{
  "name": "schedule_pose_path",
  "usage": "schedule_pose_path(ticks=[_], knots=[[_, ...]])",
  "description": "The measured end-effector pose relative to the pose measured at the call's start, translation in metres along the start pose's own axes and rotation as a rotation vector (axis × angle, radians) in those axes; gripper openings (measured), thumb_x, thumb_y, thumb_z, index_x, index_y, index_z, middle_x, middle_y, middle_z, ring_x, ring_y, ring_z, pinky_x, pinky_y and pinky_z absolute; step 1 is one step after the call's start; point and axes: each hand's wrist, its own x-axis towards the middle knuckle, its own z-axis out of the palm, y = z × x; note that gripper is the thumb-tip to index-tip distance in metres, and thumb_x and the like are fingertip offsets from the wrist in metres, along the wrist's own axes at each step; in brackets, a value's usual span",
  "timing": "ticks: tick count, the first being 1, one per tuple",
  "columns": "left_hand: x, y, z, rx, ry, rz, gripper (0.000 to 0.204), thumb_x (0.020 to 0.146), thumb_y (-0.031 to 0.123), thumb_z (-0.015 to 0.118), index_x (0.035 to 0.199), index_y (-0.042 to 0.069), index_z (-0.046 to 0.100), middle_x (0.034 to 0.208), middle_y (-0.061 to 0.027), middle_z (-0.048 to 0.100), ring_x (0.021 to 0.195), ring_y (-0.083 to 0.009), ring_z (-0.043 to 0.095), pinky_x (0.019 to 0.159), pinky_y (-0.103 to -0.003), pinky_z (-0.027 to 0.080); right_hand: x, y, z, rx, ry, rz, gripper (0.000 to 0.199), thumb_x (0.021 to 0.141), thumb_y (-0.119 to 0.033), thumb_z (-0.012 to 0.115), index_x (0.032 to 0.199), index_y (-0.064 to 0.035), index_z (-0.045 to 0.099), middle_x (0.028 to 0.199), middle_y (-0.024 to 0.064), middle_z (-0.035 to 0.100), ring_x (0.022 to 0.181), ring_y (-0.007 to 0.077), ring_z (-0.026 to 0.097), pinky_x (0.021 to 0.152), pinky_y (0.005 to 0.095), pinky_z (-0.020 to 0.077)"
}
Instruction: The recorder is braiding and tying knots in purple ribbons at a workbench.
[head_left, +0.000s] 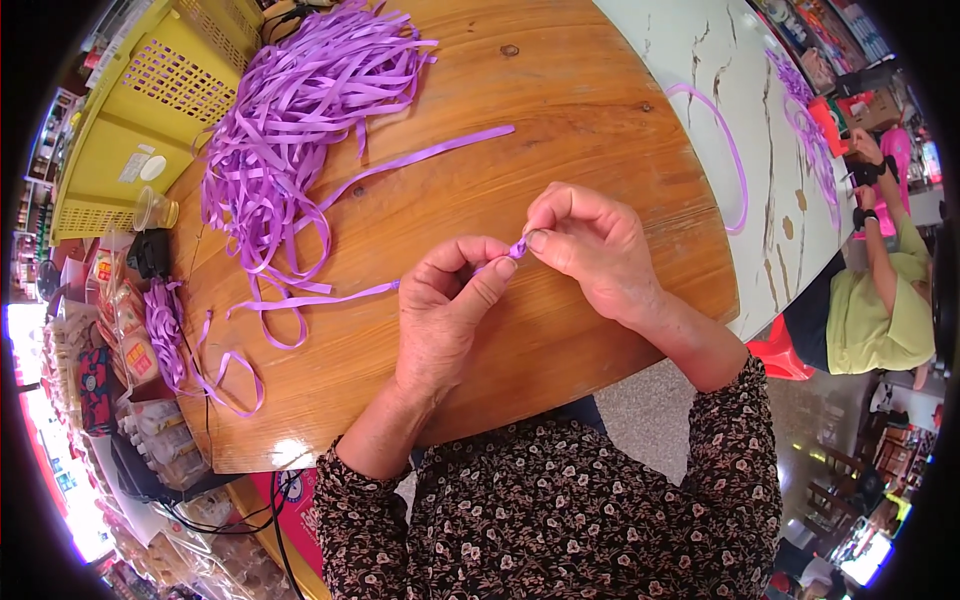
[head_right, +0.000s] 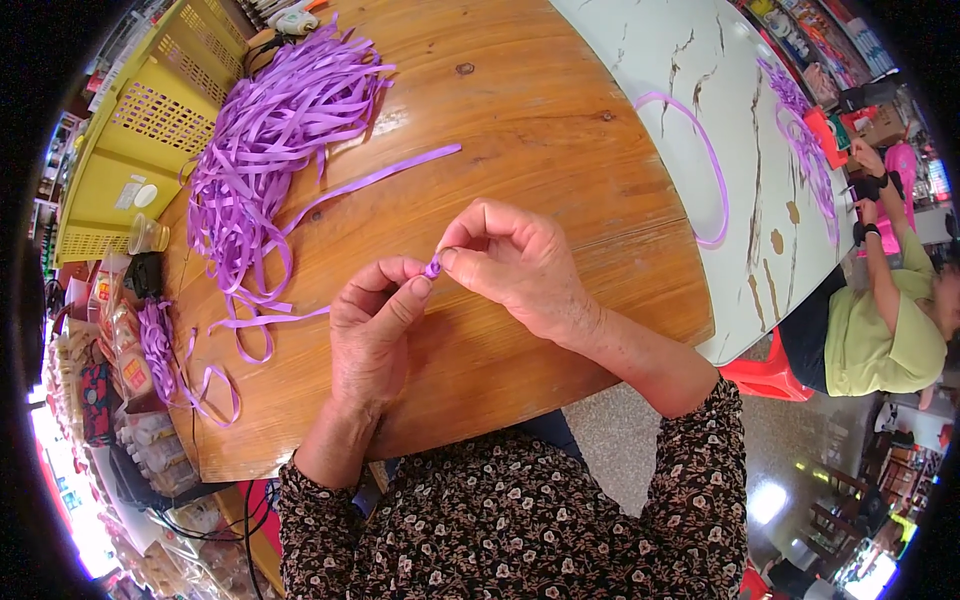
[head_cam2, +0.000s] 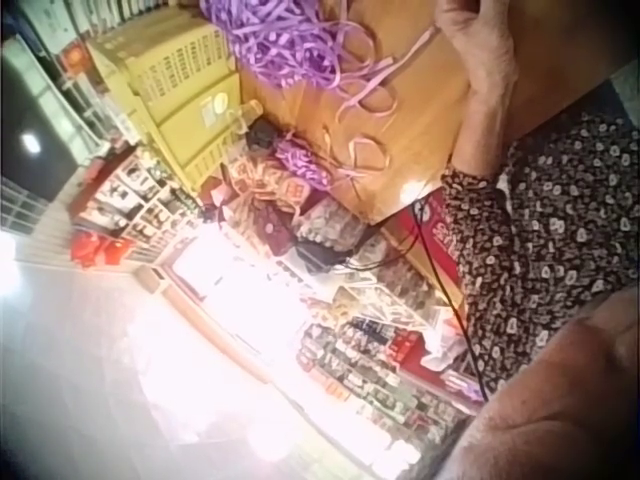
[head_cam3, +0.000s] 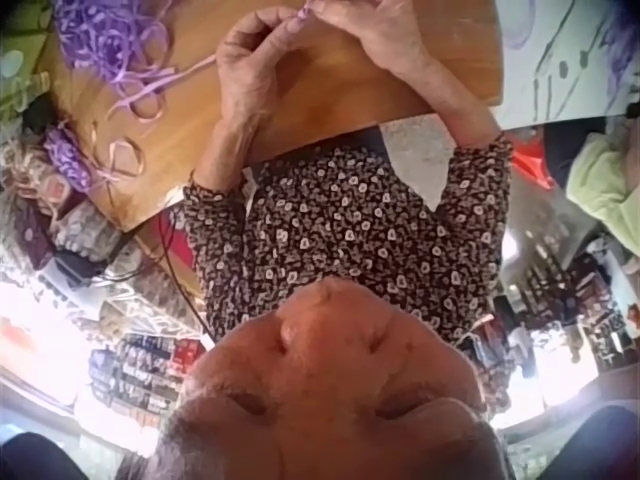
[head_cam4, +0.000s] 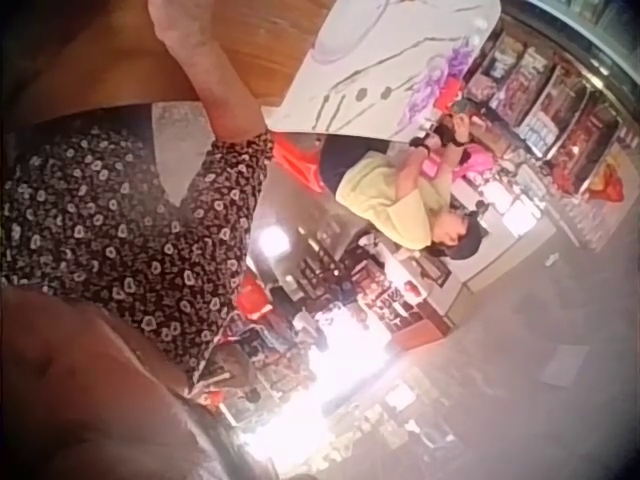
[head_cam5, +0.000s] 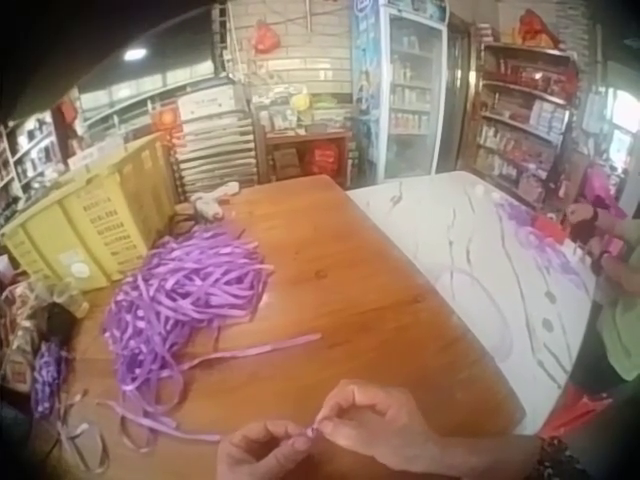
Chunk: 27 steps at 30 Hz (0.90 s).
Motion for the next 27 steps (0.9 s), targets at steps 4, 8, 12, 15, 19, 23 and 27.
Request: schedule_pose_path(ticks=[4, 8, 12, 15, 19, 23, 27], knots=[[0.000, 0.002, -0.002, 0.009, 0.035, 0.016, 0.011, 0.084, -0.001, 0.063, 0.094, 0.001, 0.063, 0.089, 0.0009, 0.062, 0.079, -0.0042, 0.053, 0.071, -0.018, 0.042, 0.001, -0.004, -0.003, -0.048, 0.013, 0.032, 0.008, 0.081, 0.006, 0.057, 0.086, 0.0001, 0.058, 0.085, 0.0034, 0.052, 0.079, 0.0087, 0.048, 0.066, 0.0219, 0.0396], [-0.002, 0.004, 0.001, 0.017, 0.046, 0.040, 0.011, 0.083, -0.001, 0.064, 0.094, 0.001, 0.063, 0.088, 0.0007, 0.062, 0.079, -0.0041, 0.053, 0.070, -0.017, 0.042, 0.005, -0.004, -0.008, -0.467, -0.040, -0.403, 0.015, 0.080, 0.004, 0.060, 0.094, 0.0015, 0.061, 0.088, 0.0053, 0.056, 0.081, 0.0129, 0.051, 0.070, 0.0240, 0.0419], [-0.002, 0.003, 0.001, 0.037, 0.063, 0.044, 0.011, 0.084, 0.000, 0.064, 0.094, 0.001, 0.064, 0.088, 0.0012, 0.062, 0.076, -0.0027, 0.052, 0.067, -0.016, 0.041, 0.007, -0.015, -0.006, -0.724, -0.106, -0.609, 0.028, 0.077, -0.001, 0.067, 0.104, 0.0003, 0.063, 0.095, 0.0076, 0.060, 0.088, 0.0193, 0.055, 0.074, 0.0277, 0.0445], [-0.002, 0.003, 0.002, 0.054, 0.053, 0.031, 0.010, 0.084, 0.000, 0.064, 0.094, 0.001, 0.064, 0.086, 0.0019, 0.062, 0.072, -0.0015, 0.050, 0.063, -0.015, 0.040, 0.009, -0.016, -0.007, -0.741, -0.131, -0.580, 0.027, 0.076, -0.002, 0.069, 0.102, -0.0019, 0.065, 0.094, 0.0073, 0.060, 0.088, 0.0205, 0.056, 0.074, 0.0291, 0.0455], [-0.001, 0.002, 0.003, 0.081, 0.040, 0.038, 0.009, 0.084, 0.001, 0.064, 0.094, 0.000, 0.064, 0.083, 0.0030, 0.061, 0.069, -0.0004, 0.048, 0.058, -0.014, 0.038, 0.009, -0.010, -0.011, -0.695, -0.198, -0.534, 0.019, 0.075, -0.002, 0.071, 0.093, -0.0037, 0.066, 0.088, 0.0062, 0.061, 0.085, 0.0200, 0.056, 0.071, 0.0293, 0.0460], [-0.001, 0.001, 0.002, 0.081, 0.041, 0.039, 0.009, 0.084, 0.001, 0.064, 0.093, 0.000, 0.064, 0.083, 0.0032, 0.061, 0.069, -0.0003, 0.048, 0.059, -0.014, 0.038, 0.010, -0.010, -0.010, -0.699, -0.209, -0.566, 0.013, 0.076, 0.001, 0.069, 0.087, -0.0024, 0.064, 0.084, 0.0062, 0.060, 0.081, 0.0193, 0.056, 0.070, 0.0286, 0.0449], [-0.002, 0.002, 0.003, 0.098, 0.039, 0.006, 0.009, 0.084, 0.001, 0.064, 0.093, 0.000, 0.064, 0.082, 0.0035, 0.060, 0.069, -0.0006, 0.048, 0.060, -0.014, 0.038, 0.009, -0.007, -0.009, -0.606, -0.172, -0.484, 0.010, 0.077, 0.005, 0.064, 0.085, -0.0005, 0.061, 0.083, 0.0073, 0.058, 0.078, 0.0176, 0.054, 0.069, 0.0277, 0.0427]])
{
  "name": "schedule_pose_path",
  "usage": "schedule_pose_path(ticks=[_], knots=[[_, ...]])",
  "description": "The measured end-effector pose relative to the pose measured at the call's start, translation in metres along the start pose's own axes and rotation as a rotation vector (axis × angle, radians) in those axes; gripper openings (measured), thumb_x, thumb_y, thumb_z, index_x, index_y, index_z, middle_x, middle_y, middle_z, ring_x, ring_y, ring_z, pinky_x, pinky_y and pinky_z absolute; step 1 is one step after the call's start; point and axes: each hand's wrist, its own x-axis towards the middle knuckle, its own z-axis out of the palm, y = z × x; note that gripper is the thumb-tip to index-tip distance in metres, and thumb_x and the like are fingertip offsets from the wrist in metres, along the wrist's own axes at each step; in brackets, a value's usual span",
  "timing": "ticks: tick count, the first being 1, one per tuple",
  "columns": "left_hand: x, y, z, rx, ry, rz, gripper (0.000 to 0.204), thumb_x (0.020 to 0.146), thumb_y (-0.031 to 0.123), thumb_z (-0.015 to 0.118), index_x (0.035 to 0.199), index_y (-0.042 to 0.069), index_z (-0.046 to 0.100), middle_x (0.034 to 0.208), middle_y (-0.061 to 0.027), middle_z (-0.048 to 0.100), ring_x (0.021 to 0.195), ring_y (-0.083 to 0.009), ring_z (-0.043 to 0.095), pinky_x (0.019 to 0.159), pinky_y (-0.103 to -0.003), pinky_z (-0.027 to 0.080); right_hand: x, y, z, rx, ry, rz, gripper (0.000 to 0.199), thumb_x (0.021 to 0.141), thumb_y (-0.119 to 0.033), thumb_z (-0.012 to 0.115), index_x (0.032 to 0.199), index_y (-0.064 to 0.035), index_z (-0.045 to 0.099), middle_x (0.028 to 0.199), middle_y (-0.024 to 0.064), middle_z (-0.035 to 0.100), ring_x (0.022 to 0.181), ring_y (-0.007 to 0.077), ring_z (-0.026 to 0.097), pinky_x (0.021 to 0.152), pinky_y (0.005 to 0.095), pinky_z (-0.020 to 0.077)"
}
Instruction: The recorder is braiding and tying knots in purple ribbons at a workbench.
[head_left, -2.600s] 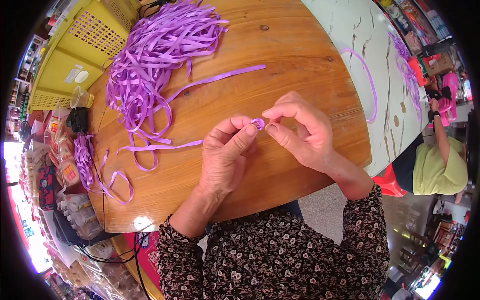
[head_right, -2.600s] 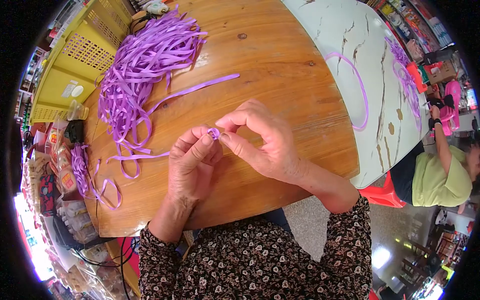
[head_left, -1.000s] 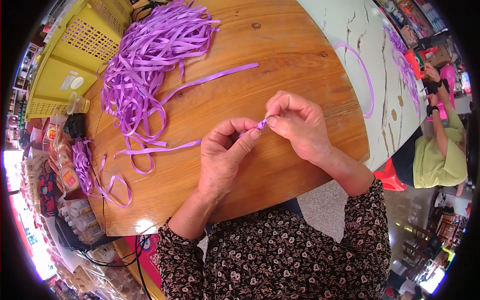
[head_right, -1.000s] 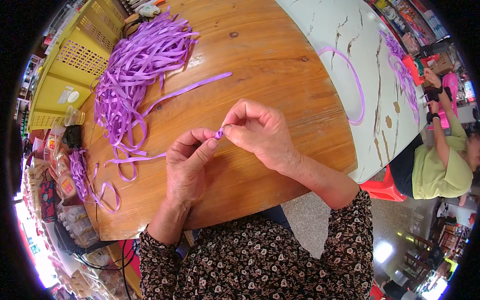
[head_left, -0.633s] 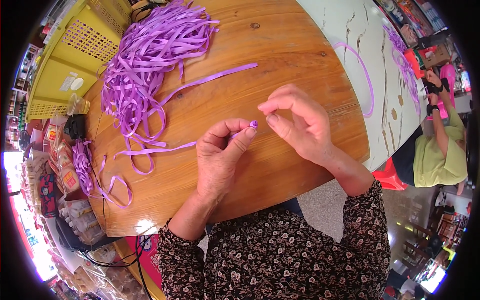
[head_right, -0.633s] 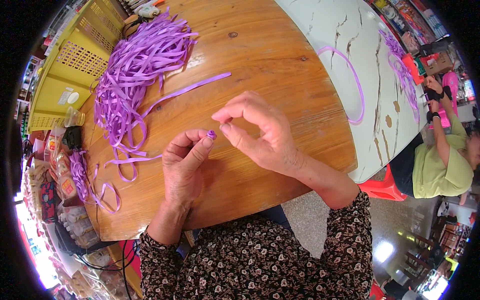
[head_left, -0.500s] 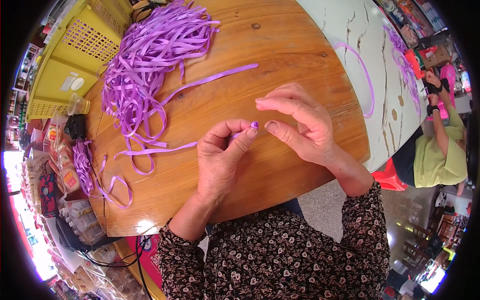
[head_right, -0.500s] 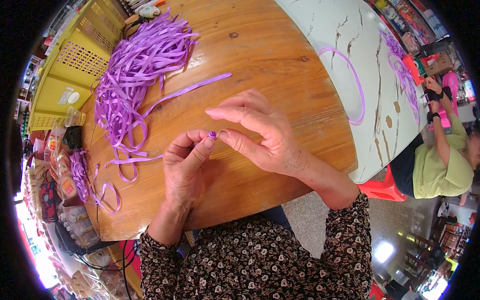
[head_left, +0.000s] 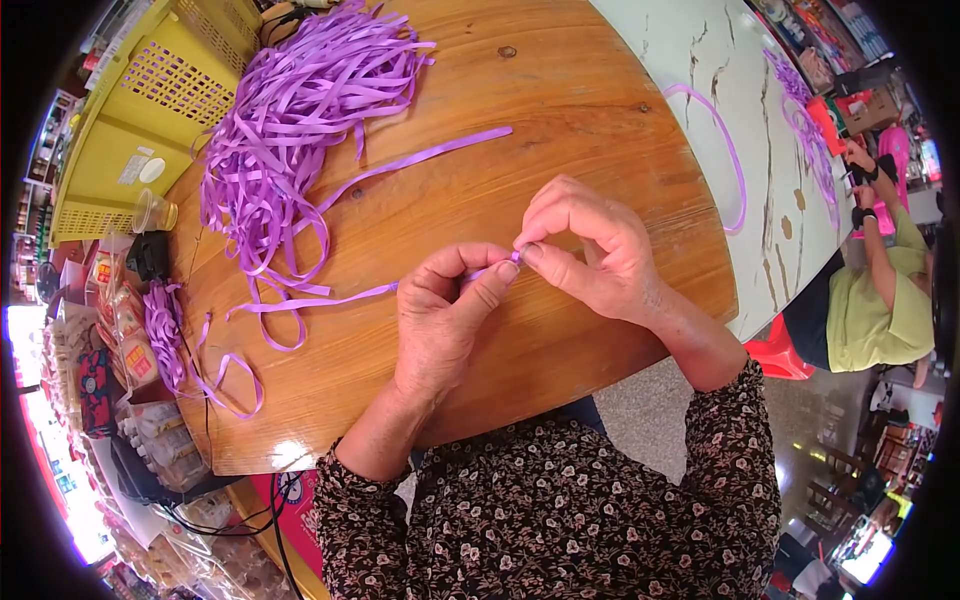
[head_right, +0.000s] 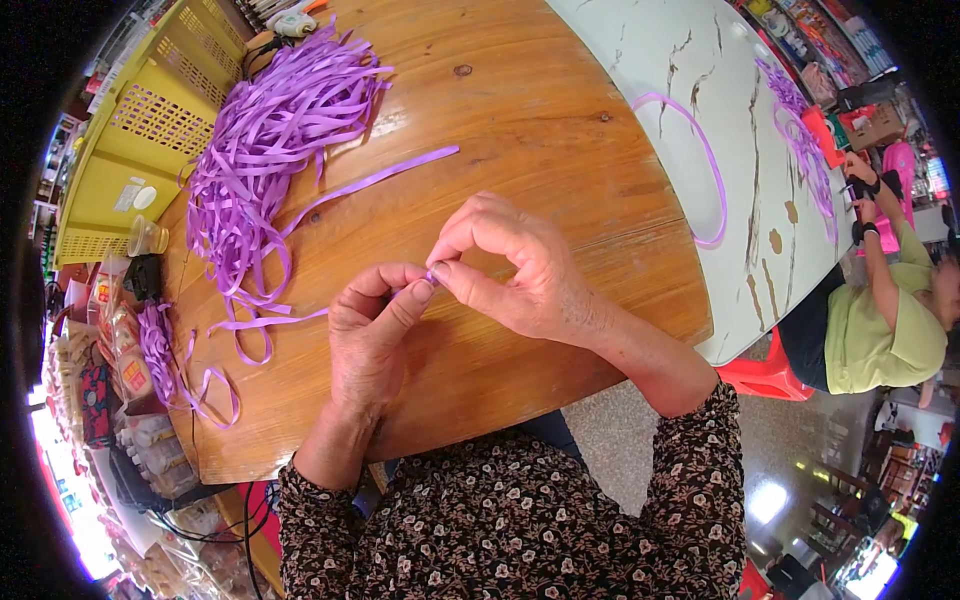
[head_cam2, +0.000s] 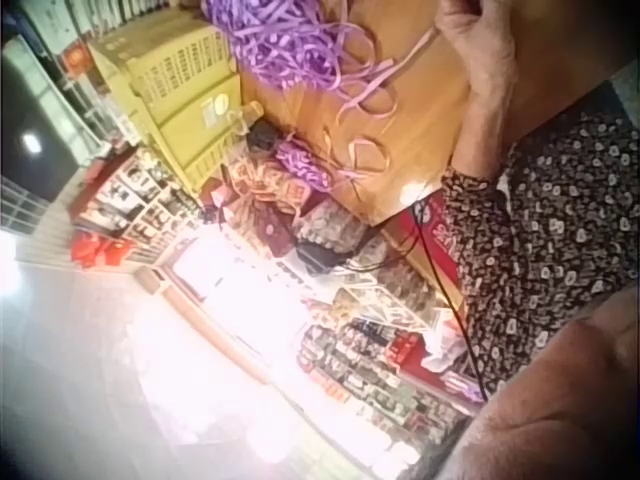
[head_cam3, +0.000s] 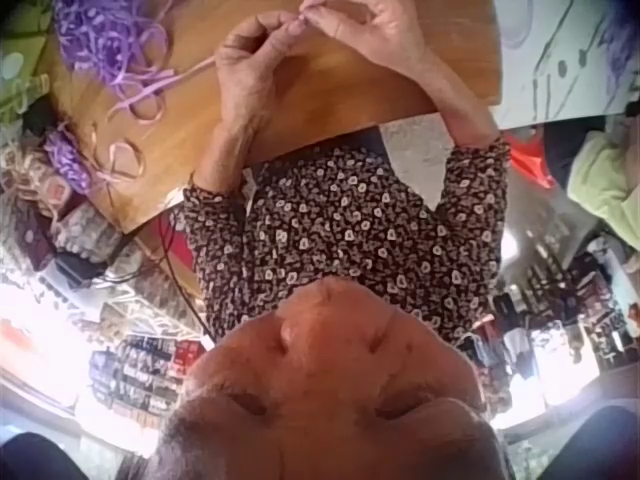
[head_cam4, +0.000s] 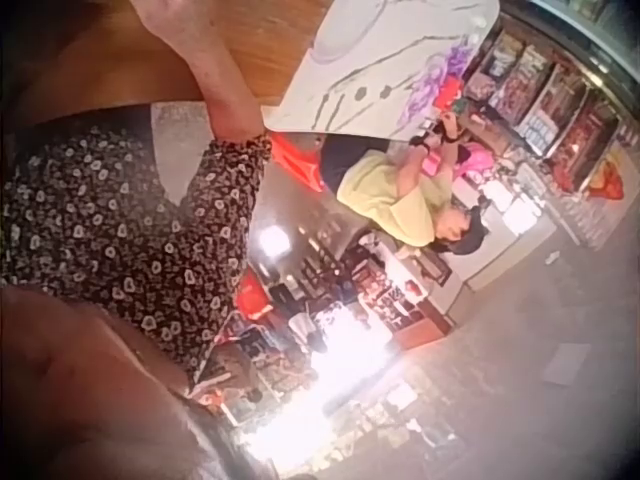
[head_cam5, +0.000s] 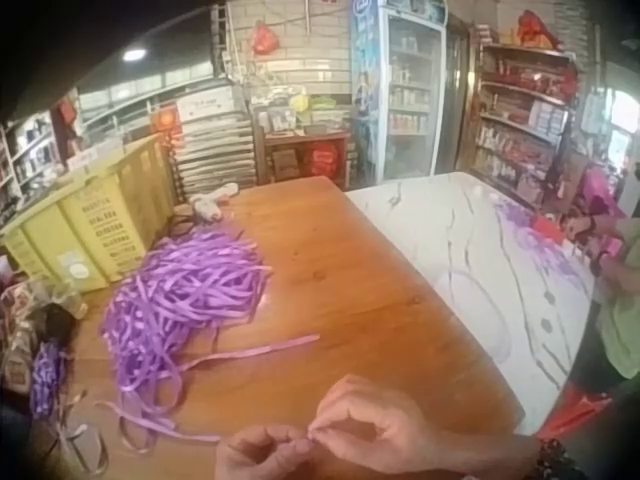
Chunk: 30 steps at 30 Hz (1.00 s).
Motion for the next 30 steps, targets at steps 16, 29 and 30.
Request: schedule_pose_path(ticks=[16, 29, 30], knots=[[0.000, 0.002, -0.004, -0.055, 0.003, -0.030, 0.010, 0.084, 0.000, 0.063, 0.094, 0.000, 0.063, 0.086, 0.0021, 0.061, 0.075, -0.0022, 0.051, 0.066, -0.016, 0.040, 0.002, -0.001, -0.005, -0.117, 0.003, -0.032, 0.014, 0.078, 0.000, 0.066, 0.092, -0.0012, 0.063, 0.089, 0.0080, 0.059, 0.082, 0.0198, 0.055, 0.070, 0.0287, 0.0434], [0.002, -0.001, -0.004, 0.039, -0.001, -0.008, 0.010, 0.086, 0.004, 0.062, 0.095, -0.002, 0.063, 0.086, -0.0006, 0.063, 0.073, -0.0037, 0.054, 0.066, -0.017, 0.043, -0.003, 0.004, 0.000, -0.623, -0.152, -0.417, 0.041, 0.063, -0.013, 0.070, 0.102, -0.0037, 0.066, 0.084, 0.0021, 0.059, 0.077, 0.0208, 0.055, 0.068, 0.0319, 0.0426], [0.003, 0.000, -0.005, 0.166, -0.005, -0.002, 0.006, 0.086, 0.003, 0.061, 0.091, -0.001, 0.063, 0.081, 0.0014, 0.060, 0.070, -0.0035, 0.052, 0.064, -0.017, 0.042, -0.004, 0.003, 0.000, -0.674, -0.130, -0.420, 0.039, 0.061, -0.012, 0.069, 0.099, -0.0036, 0.067, 0.081, 0.0016, 0.058, 0.075, 0.0204, 0.054, 0.067, 0.0322, 0.0421]])
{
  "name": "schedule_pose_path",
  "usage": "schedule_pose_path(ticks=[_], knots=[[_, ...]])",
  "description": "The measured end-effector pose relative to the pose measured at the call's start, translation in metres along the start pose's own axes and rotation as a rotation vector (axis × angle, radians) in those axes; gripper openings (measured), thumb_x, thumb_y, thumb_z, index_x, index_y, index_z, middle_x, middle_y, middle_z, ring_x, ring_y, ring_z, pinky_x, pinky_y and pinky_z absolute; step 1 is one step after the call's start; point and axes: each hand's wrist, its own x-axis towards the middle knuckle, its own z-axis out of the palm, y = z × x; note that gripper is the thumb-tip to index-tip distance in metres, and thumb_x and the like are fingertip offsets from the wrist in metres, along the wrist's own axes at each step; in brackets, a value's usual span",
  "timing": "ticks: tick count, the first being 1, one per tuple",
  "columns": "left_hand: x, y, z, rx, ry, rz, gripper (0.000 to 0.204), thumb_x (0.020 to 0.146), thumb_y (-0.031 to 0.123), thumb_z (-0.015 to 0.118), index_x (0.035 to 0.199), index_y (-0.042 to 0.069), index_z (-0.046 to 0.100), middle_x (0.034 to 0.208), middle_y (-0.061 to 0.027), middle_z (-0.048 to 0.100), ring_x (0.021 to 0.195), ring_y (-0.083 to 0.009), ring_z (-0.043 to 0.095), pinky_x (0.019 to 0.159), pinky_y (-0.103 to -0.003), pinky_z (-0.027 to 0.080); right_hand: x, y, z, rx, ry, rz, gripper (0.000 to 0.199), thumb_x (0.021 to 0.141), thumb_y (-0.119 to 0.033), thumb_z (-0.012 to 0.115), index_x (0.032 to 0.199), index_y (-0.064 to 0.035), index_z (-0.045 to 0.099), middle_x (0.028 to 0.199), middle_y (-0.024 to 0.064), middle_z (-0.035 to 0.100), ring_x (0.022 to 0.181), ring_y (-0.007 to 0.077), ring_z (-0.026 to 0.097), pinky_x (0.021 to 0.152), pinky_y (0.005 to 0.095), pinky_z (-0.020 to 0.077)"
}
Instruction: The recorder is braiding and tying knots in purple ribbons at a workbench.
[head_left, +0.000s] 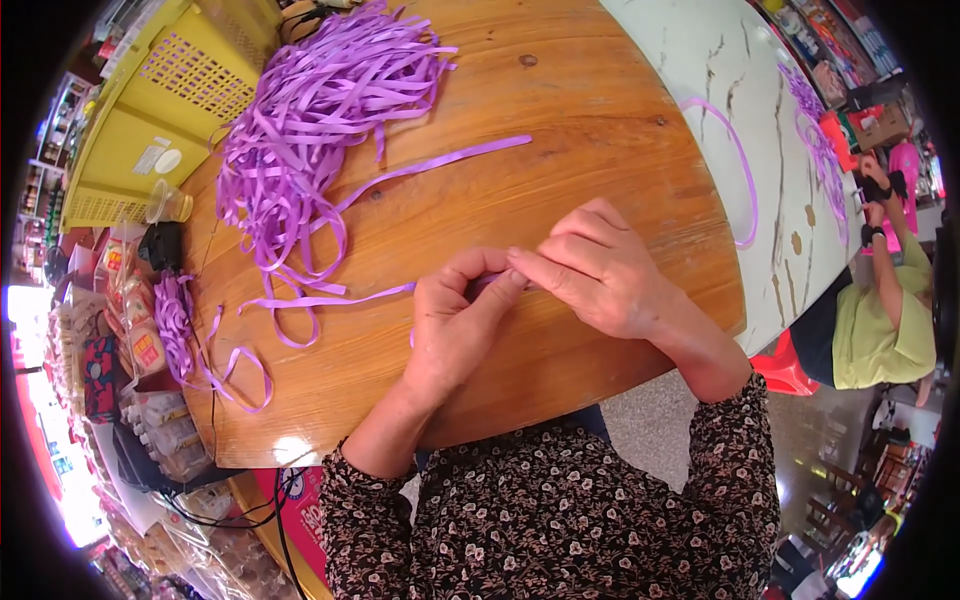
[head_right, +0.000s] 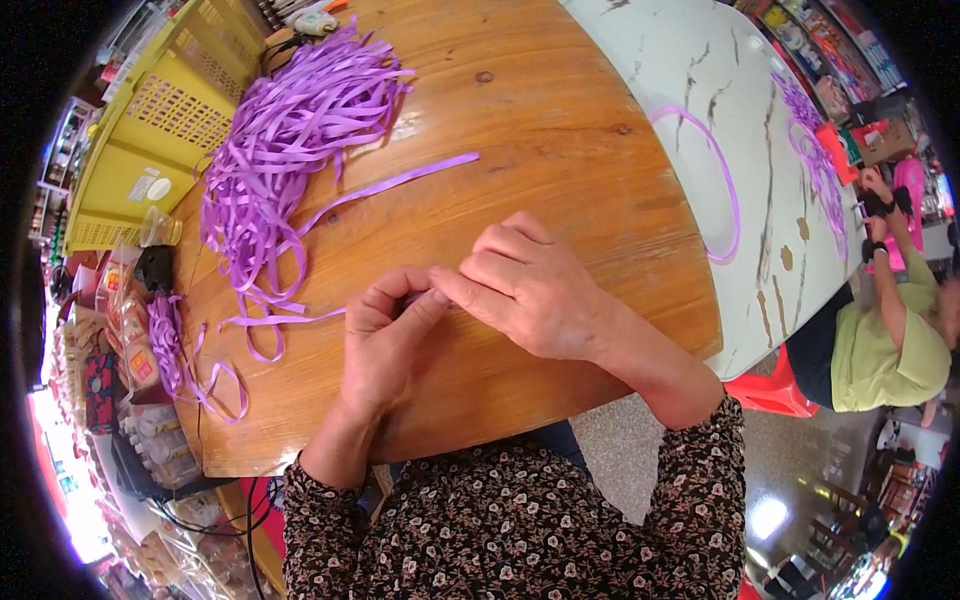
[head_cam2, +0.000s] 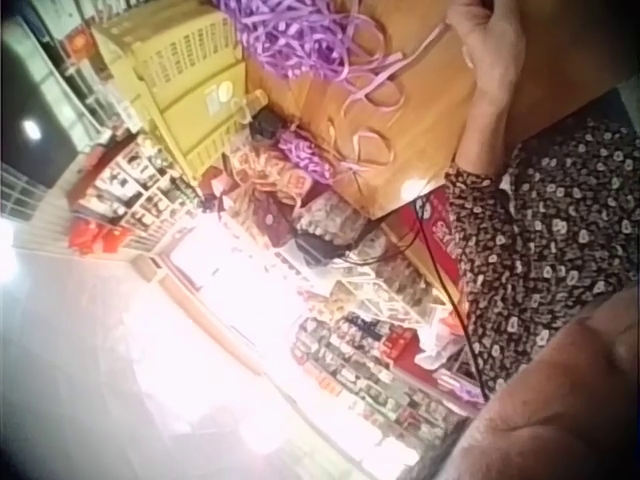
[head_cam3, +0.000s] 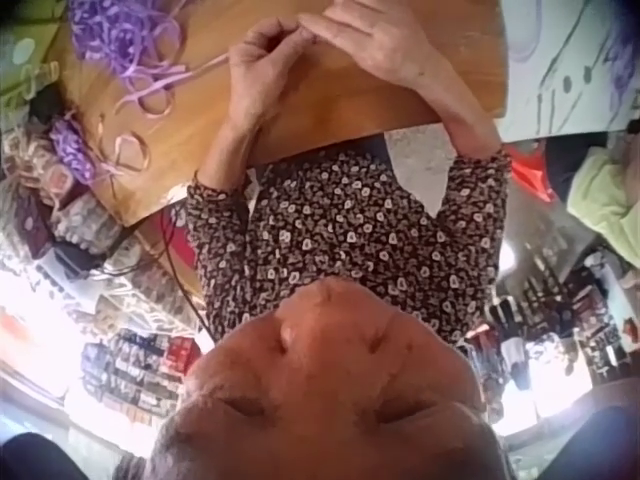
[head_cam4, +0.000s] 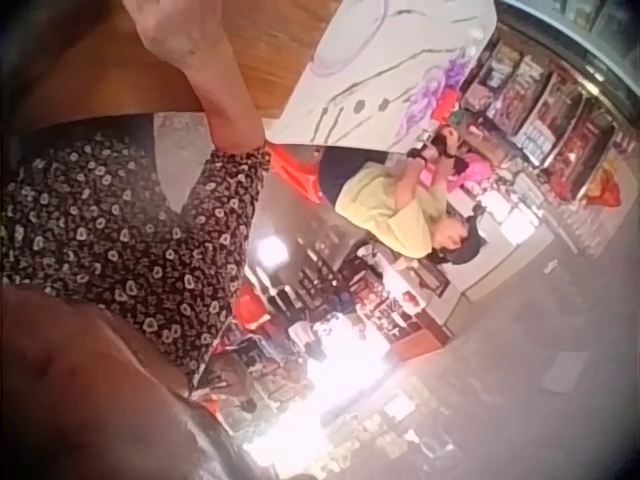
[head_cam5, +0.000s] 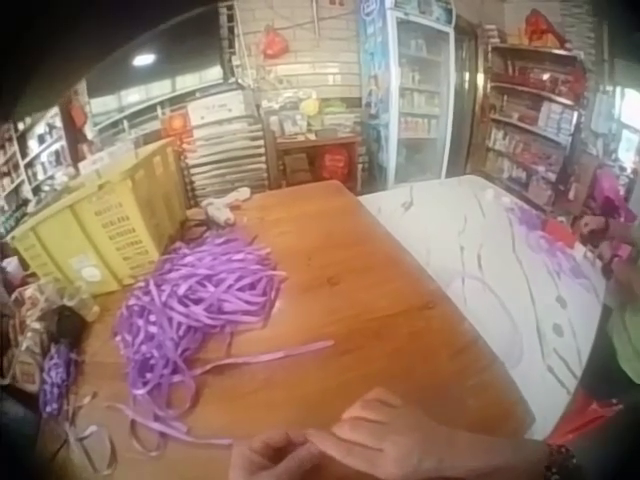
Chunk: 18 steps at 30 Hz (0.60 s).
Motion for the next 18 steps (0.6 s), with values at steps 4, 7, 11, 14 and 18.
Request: schedule_pose_path(ticks=[4, 7, 11, 14, 18], knots=[[-0.001, 0.012, -0.003, 0.340, 0.016, 0.180, 0.002, 0.085, 0.000, 0.061, 0.083, 0.000, 0.062, 0.070, 0.0053, 0.051, 0.063, -0.0021, 0.045, 0.056, -0.017, 0.037, -0.001, 0.008, -0.003, -0.061, 0.020, 0.032, 0.032, 0.058, -0.008, 0.066, 0.090, -0.0032, 0.067, 0.077, 0.0019, 0.057, 0.072, 0.0200, 0.053, 0.066, 0.0337, 0.0413], [-0.003, 0.011, -0.004, 0.401, 0.043, 0.255, 0.003, 0.083, -0.001, 0.063, 0.081, 0.000, 0.062, 0.068, 0.0055, 0.048, 0.061, -0.0014, 0.041, 0.054, -0.017, 0.033, 0.001, 0.004, -0.005, -0.042, 0.048, 0.037, 0.029, 0.057, -0.005, 0.064, 0.086, -0.0033, 0.066, 0.075, 0.0022, 0.056, 0.071, 0.0201, 0.052, 0.065, 0.0347, 0.0404], [-0.004, 0.015, -0.003, 0.329, 0.064, 0.278, 0.003, 0.082, -0.002, 0.064, 0.080, 0.000, 0.062, 0.068, 0.0051, 0.049, 0.060, -0.0013, 0.040, 0.053, -0.017, 0.032, 0.005, 0.007, -0.004, -0.020, 0.079, 0.023, 0.030, 0.057, -0.005, 0.065, 0.086, -0.0031, 0.066, 0.074, 0.0026, 0.056, 0.071, 0.0208, 0.052, 0.065, 0.0350, 0.0394], [-0.005, 0.016, -0.005, 0.341, 0.076, 0.326, 0.003, 0.082, -0.002, 0.064, 0.080, 0.000, 0.063, 0.067, 0.0052, 0.048, 0.058, -0.0011, 0.040, 0.051, -0.017, 0.031, 0.007, 0.006, -0.005, -0.004, 0.120, 0.008, 0.027, 0.058, -0.005, 0.066, 0.085, -0.0029, 0.066, 0.073, 0.0031, 0.057, 0.070, 0.0212, 0.051, 0.064, 0.0345, 0.0386], [-0.008, 0.019, -0.005, 0.298, 0.090, 0.307, 0.003, 0.083, -0.003, 0.063, 0.080, 0.000, 0.064, 0.068, 0.0050, 0.050, 0.055, -0.0002, 0.042, 0.047, -0.016, 0.031, 0.008, 0.006, -0.004, -0.011, 0.169, -0.008, 0.023, 0.061, -0.004, 0.067, 0.084, -0.0030, 0.066, 0.073, 0.0036, 0.057, 0.068, 0.0216, 0.051, 0.063, 0.0343, 0.0387]])
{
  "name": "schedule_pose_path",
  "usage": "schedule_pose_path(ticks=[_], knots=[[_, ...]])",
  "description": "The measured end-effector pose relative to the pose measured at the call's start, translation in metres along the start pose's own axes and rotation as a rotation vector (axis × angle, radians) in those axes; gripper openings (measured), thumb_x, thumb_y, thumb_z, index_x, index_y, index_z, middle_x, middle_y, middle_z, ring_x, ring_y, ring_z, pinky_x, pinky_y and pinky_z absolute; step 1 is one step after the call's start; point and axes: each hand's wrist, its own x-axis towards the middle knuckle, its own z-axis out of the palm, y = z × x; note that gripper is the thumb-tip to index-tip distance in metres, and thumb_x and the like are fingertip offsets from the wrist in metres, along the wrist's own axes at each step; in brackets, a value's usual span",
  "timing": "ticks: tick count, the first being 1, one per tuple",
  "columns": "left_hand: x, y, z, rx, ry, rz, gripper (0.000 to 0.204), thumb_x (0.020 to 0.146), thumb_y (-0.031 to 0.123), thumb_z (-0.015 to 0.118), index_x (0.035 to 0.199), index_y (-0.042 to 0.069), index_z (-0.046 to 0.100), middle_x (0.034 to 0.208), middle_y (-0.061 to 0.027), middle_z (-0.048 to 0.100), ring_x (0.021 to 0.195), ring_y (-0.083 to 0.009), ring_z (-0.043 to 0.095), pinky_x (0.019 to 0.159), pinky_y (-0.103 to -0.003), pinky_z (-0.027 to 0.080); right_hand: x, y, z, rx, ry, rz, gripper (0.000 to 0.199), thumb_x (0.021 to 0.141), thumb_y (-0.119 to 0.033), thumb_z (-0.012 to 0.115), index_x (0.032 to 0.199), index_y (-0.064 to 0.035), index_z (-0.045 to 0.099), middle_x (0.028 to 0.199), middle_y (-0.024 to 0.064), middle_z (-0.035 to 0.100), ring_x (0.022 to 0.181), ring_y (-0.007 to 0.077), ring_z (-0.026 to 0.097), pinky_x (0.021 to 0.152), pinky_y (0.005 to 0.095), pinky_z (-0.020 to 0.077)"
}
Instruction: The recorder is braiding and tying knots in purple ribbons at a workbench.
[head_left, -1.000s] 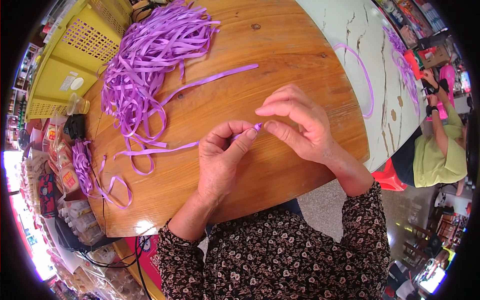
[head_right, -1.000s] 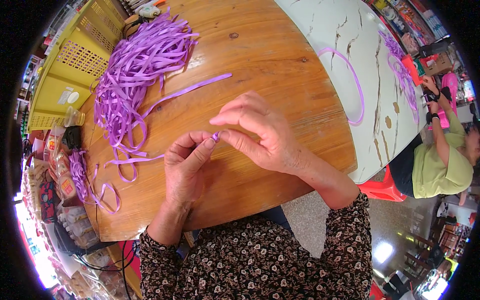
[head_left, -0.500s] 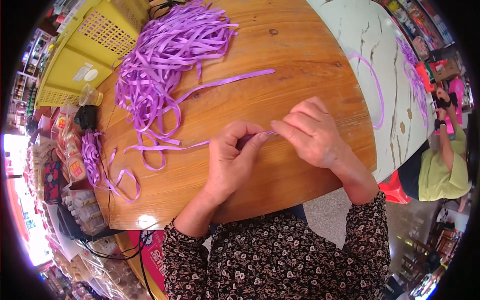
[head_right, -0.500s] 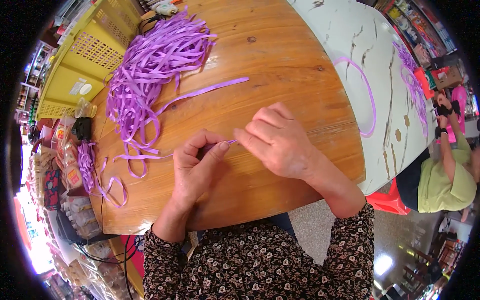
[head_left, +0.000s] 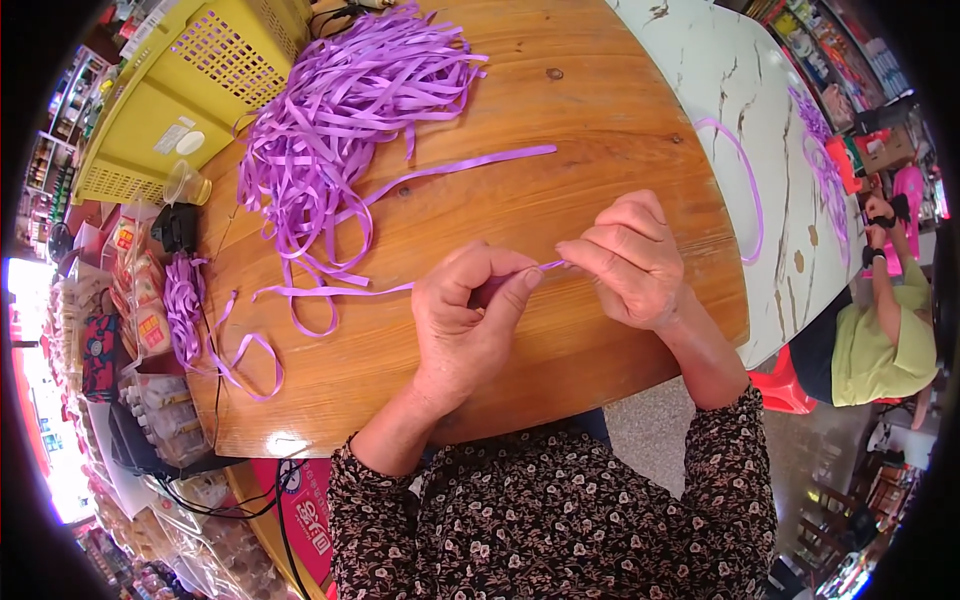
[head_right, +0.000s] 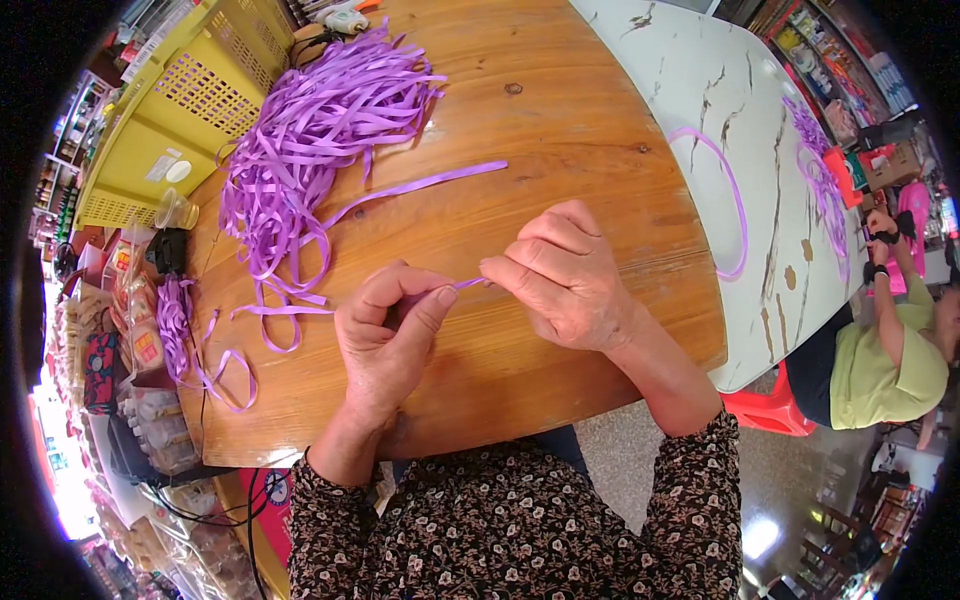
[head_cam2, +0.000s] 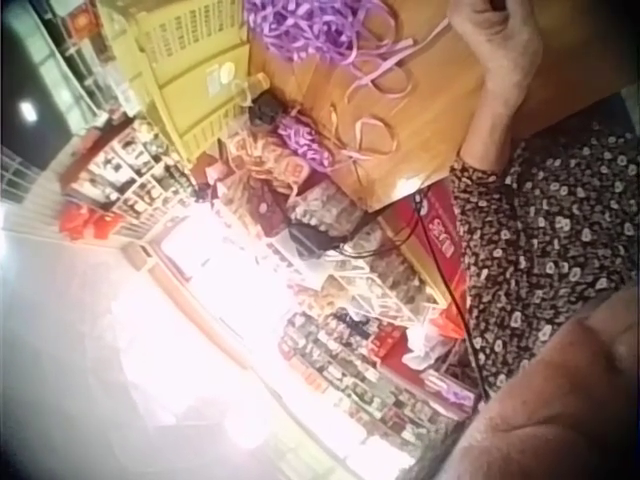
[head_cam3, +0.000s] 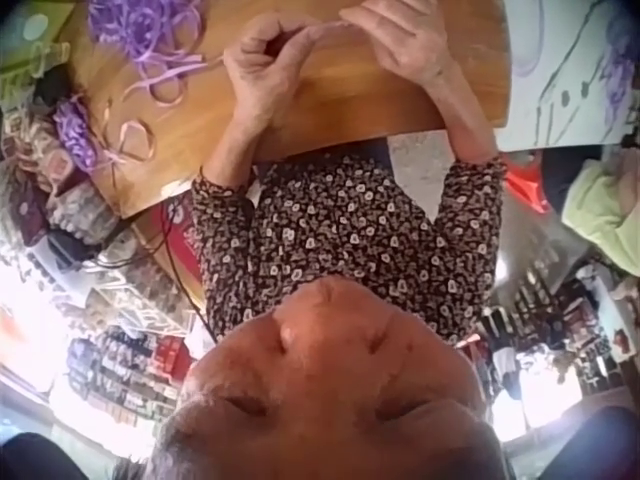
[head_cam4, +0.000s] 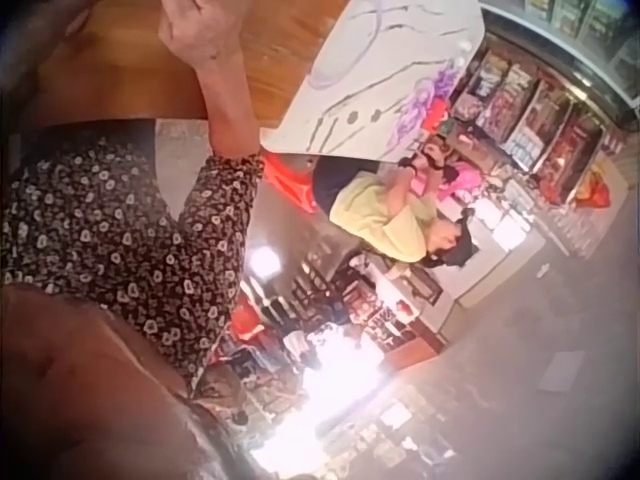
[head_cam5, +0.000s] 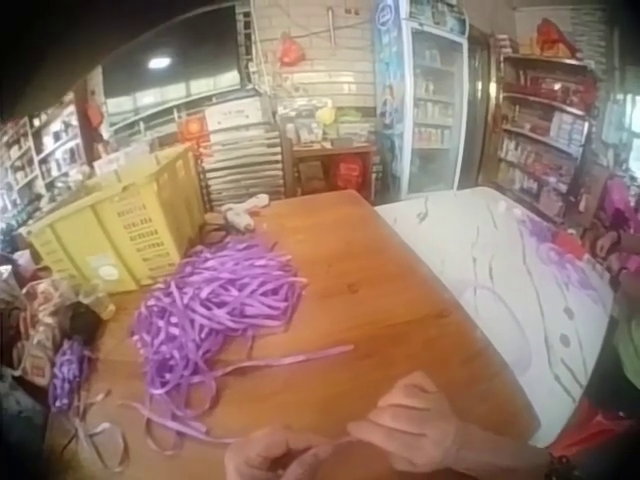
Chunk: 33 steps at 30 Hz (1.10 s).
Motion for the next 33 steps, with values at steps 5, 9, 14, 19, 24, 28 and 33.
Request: schedule_pose_path(ticks=[5, 9, 14, 19, 24, 28, 33], knots=[[0.002, 0.005, -0.006, -0.099, -0.001, -0.102, 0.002, 0.083, -0.002, 0.063, 0.083, 0.000, 0.063, 0.069, 0.0041, 0.053, 0.058, -0.0009, 0.046, 0.050, -0.016, 0.034, 0.007, 0.003, -0.004, 0.030, -0.055, 0.040, 0.022, 0.066, -0.005, 0.069, 0.088, -0.0032, 0.067, 0.076, 0.0051, 0.059, 0.072, 0.0224, 0.053, 0.065, 0.0346, 0.0406], [0.005, 0.004, -0.008, -0.344, 0.083, -0.173, 0.001, 0.084, 0.002, 0.063, 0.084, 0.003, 0.063, 0.065, 0.0039, 0.053, 0.049, 0.0003, 0.038, 0.042, -0.017, 0.030, 0.006, 0.004, -0.001, 0.224, -0.094, 0.319, 0.037, 0.070, -0.009, 0.074, 0.105, -0.0033, 0.063, 0.088, 0.0077, 0.062, 0.083, 0.0241, 0.056, 0.075, 0.0353, 0.0441], [0.003, 0.010, -0.004, -0.579, 0.064, -0.204, 0.002, 0.085, 0.003, 0.061, 0.087, 0.002, 0.060, 0.067, 0.0022, 0.052, 0.057, -0.0050, 0.037, 0.052, -0.020, 0.028, 0.001, -0.012, 0.020, 0.494, -0.151, 0.434, 0.050, 0.069, -0.011, 0.076, 0.115, -0.0043, 0.058, 0.099, 0.0094, 0.062, 0.093, 0.0253, 0.057, 0.083, 0.0364, 0.0448], [0.000, 0.026, 0.004, -0.849, -0.030, -0.047, 0.006, 0.089, 0.007, 0.054, 0.090, 0.002, 0.057, 0.062, 0.0037, 0.037, 0.052, -0.0068, 0.027, 0.049, -0.023, 0.023, 0.002, -0.040, 0.044, 0.945, -0.317, 0.581, 0.046, 0.073, -0.014, 0.075, 0.115, -0.0049, 0.057, 0.098, 0.0103, 0.063, 0.088, 0.0188, 0.059, 0.073, 0.0314, 0.0470], [0.024, 0.050, -0.040, -0.966, 0.054, 0.259, 0.007, 0.091, 0.010, 0.054, 0.092, 0.003, 0.054, 0.063, 0.0034, 0.038, 0.053, -0.0073, 0.032, 0.048, -0.024, 0.023, 0.000, -0.029, 0.024, 0.983, -0.453, 0.626, 0.029, 0.078, -0.012, 0.071, 0.104, -0.0029, 0.063, 0.086, 0.0086, 0.064, 0.078, 0.0133, 0.059, 0.068, 0.0275, 0.0469], [0.024, 0.040, -0.068, -0.714, 0.251, 0.225, 0.005, 0.090, 0.009, 0.054, 0.090, 0.004, 0.055, 0.069, 0.0012, 0.045, 0.057, -0.0087, 0.034, 0.053, -0.025, 0.028, 0.001, -0.017, 0.004, 1.088, -0.229, 0.833, 0.019, 0.081, -0.011, 0.068, 0.098, -0.0031, 0.065, 0.080, 0.0074, 0.063, 0.073, 0.0138, 0.060, 0.066, 0.0254, 0.0461], [0.016, 0.009, -0.063, -1.120, 0.112, -0.064, 0.007, 0.092, 0.012, 0.053, 0.094, 0.006, 0.056, 0.073, 0.0011, 0.043, 0.061, -0.0095, 0.033, 0.055, -0.024, 0.028, 0.018, -0.016, -0.008, 0.349, -0.293, 0.417, 0.035, 0.078, -0.016, 0.070, 0.109, -0.0033, 0.061, 0.099, 0.0089, 0.061, 0.090, 0.0216, 0.058, 0.080, 0.0323, 0.0436]])
